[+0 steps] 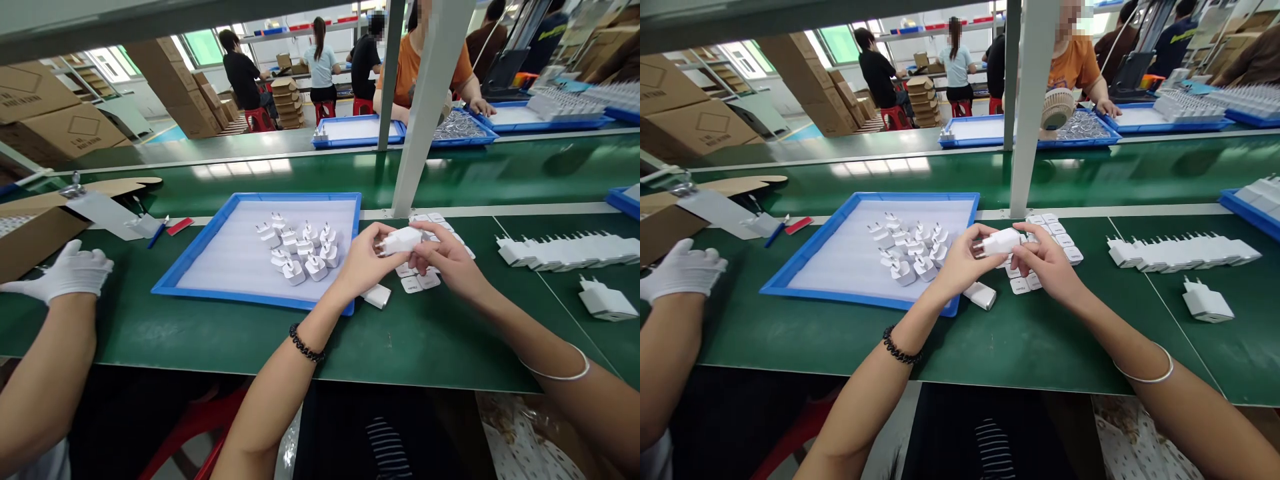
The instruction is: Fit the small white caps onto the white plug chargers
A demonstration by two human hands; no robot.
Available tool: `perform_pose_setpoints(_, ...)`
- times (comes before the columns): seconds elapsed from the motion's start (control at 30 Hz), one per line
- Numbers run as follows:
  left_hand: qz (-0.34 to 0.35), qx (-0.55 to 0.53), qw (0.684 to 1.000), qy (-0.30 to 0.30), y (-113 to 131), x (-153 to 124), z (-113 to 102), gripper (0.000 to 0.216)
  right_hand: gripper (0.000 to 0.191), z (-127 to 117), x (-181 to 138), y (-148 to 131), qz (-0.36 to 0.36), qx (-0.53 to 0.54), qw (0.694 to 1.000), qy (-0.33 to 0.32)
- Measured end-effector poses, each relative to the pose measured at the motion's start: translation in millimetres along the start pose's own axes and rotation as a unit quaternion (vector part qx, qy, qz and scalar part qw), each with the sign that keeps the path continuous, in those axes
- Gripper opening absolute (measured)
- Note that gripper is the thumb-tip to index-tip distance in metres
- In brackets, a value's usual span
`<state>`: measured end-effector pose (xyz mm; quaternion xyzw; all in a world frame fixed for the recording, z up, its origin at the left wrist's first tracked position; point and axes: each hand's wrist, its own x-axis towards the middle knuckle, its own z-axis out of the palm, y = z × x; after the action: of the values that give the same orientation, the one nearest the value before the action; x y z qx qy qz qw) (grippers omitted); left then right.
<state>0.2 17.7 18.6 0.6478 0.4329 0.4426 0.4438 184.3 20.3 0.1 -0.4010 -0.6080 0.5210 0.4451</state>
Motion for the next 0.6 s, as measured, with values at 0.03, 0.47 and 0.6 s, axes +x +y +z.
perform_pose_setpoints(0.03,0.023,0.058,0.998,0.023,5,0,-6,0.028,0.052,1,-1,1,-0.008,-0.027,1.000,-0.011)
perform_pose_setpoints(0.47,-0.149,0.569,0.808,-0.046,42,-25,-65,0.047,0.036,32,-20,7,-0.094,-0.390,0.895,-0.194)
perform_pose_setpoints(0.6,-0.157,0.631,0.755,-0.082,45,-29,-60,0.037,0.037,32,-17,8,-0.107,-0.395,0.892,-0.194)
